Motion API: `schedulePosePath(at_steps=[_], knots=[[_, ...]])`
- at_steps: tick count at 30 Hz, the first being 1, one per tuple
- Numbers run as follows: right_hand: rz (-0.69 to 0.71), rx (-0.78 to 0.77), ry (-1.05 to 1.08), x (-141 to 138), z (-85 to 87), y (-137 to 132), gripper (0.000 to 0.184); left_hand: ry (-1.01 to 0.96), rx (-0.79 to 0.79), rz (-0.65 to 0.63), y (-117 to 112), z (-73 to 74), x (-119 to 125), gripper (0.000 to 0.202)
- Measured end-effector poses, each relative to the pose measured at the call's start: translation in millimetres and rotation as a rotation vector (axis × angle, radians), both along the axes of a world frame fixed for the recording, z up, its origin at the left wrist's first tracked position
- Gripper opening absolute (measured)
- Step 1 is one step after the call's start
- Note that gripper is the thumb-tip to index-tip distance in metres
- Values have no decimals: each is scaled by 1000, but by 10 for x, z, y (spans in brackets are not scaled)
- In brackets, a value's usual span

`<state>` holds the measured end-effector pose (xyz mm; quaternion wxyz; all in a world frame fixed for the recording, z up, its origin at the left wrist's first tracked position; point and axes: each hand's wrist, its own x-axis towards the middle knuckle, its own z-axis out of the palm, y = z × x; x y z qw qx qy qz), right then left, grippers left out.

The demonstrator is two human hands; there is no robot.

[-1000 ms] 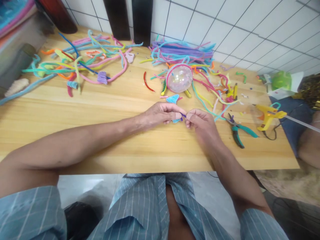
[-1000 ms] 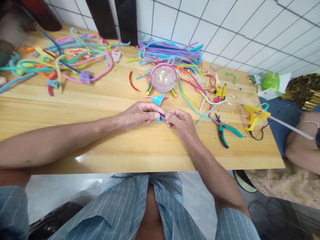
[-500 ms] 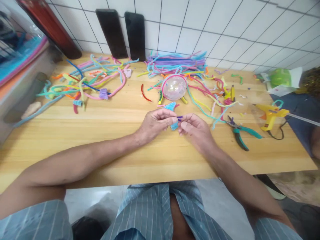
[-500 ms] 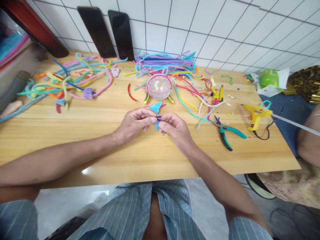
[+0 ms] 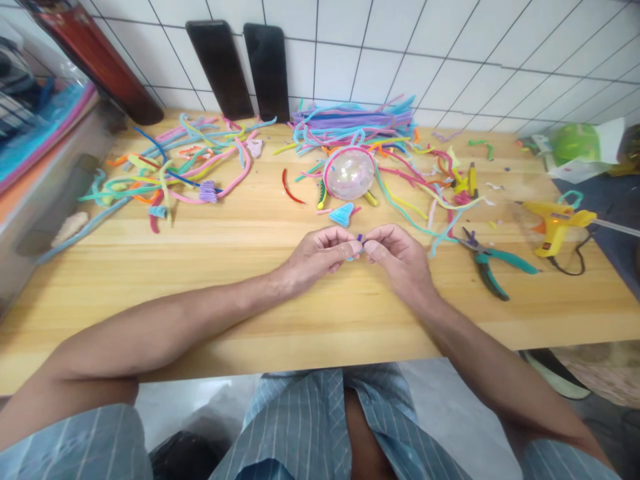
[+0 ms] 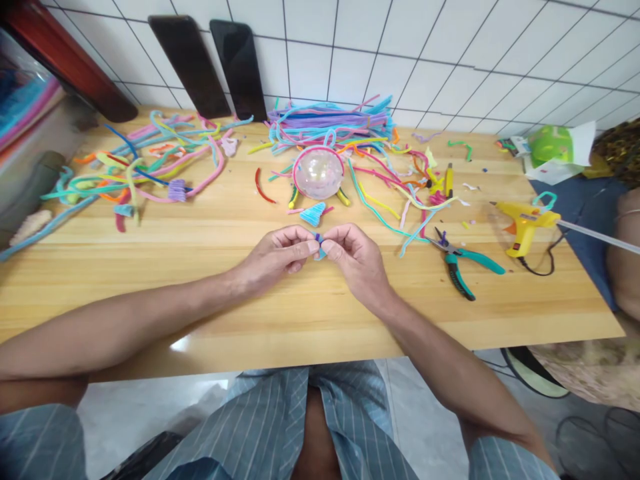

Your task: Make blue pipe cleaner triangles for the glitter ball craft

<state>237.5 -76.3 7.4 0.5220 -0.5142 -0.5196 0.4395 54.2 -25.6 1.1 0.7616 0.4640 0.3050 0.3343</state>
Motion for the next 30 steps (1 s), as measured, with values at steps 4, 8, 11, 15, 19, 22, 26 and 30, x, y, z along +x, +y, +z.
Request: schedulePosePath(at_steps=[4,8,11,15,19,22,26,30], knots=[[-8,-15,18,-18,-30,1,27,-16,-13,11,10,-42,4,54],[-5,-49,-5,-18,-18,-9,31,6,29,-13,18,-66,-15,49],[4,-71,6,-11,-9,-11,34,22,106,-32,22,-44,-31,42],[33,-102,9,7,-2,-8,36,42,183,-57,45,-5,-50,36],[72,-121,-16,45,13,-13,34,86,222,-138,91,30,-86,31],[106,-134,-48,79,20,-22,35,125,236,-209,128,54,-115,35],[136,-160,-60,106,26,-28,38,128,266,-262,160,63,-135,43],[140,-184,-60,107,38,-31,43,125,298,-292,181,53,-140,49]])
